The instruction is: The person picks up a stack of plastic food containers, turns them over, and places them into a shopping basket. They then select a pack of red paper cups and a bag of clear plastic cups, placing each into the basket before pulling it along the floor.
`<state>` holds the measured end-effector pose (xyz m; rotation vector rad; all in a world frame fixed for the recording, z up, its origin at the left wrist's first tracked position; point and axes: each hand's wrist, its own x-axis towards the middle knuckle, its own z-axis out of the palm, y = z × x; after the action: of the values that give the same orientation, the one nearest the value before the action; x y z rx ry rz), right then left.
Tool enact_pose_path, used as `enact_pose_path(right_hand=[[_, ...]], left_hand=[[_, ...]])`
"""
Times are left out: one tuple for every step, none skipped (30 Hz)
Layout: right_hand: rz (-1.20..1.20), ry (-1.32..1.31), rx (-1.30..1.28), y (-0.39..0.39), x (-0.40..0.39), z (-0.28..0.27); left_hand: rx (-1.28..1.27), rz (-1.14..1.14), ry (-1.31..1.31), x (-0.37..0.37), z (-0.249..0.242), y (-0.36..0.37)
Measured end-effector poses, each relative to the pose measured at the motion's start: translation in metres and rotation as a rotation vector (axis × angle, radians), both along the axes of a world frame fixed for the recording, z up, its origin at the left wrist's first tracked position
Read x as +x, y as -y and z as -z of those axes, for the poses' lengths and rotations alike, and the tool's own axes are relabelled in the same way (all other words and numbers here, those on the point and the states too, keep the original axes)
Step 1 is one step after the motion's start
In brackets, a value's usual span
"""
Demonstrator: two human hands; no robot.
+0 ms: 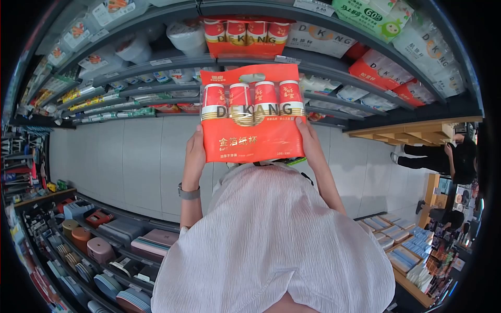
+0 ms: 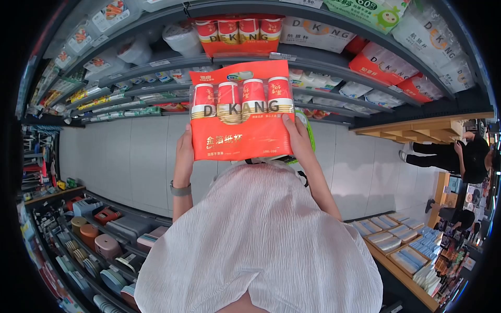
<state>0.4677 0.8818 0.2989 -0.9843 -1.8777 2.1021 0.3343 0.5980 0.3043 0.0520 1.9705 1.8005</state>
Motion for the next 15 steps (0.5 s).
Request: enact_pose_path(right_hand=[[0.008, 0.01, -0.01, -0.001, 0.0, -0.001], [0.01, 0.013, -0.011, -0.002, 0.001, -0.001], [0.011, 0.006, -0.036, -0.004, 0.001, -0.001], [0.013, -0.002, -0.061, -0.005, 0.001, -0.001], [0.016, 0.0, -0.063, -0.005, 0.001, -0.003], [0.013, -0.006, -0.055, -0.005, 0.001, -0.006], [0.012, -0.012, -0.047, -0.005, 0.001, -0.008], [0.018, -0.013, -0.045, -0.007, 0.001, -0.005], [0.013, -0.021, -0.036, -0.008, 0.001, -0.001], [0.008, -0.03, -0.027, -0.009, 0.002, 0.002], [0.013, -0.031, -0.027, -0.01, 0.002, 0.002], [-0.011, -0.018, -0.039, -0.011, 0.003, 0.003], [-0.035, -0.005, -0.052, -0.012, 0.004, 0.003], [-0.031, -0.007, -0.052, -0.012, 0.004, 0.002], [-0.03, 0.0, -0.065, -0.012, 0.004, 0.002]], left_hand=[[0.027, 0.01, 0.021, 0.0, 0.001, 0.0], [0.054, 0.02, 0.044, 0.0, 0.002, -0.001], [0.052, 0.022, 0.045, 0.001, 0.003, -0.002], [0.085, 0.045, 0.017, 0.002, 0.003, -0.005], [0.118, 0.069, -0.011, 0.003, 0.004, -0.006], [0.118, 0.073, -0.01, 0.003, 0.005, -0.006], [0.134, 0.086, 0.0, 0.002, 0.006, -0.006], [0.151, 0.101, 0.01, 0.002, 0.008, -0.006], [0.152, 0.107, 0.011, 0.002, 0.007, -0.007], [0.151, 0.098, 0.019, 0.003, 0.006, -0.007], [0.149, 0.089, 0.025, 0.003, 0.006, -0.008], [0.149, 0.093, 0.024, 0.003, 0.005, -0.008], [0.149, 0.089, 0.029, 0.003, 0.004, -0.009], [0.149, 0.086, 0.033, 0.003, 0.004, -0.009], [0.149, 0.09, 0.031, 0.003, 0.004, -0.009]])
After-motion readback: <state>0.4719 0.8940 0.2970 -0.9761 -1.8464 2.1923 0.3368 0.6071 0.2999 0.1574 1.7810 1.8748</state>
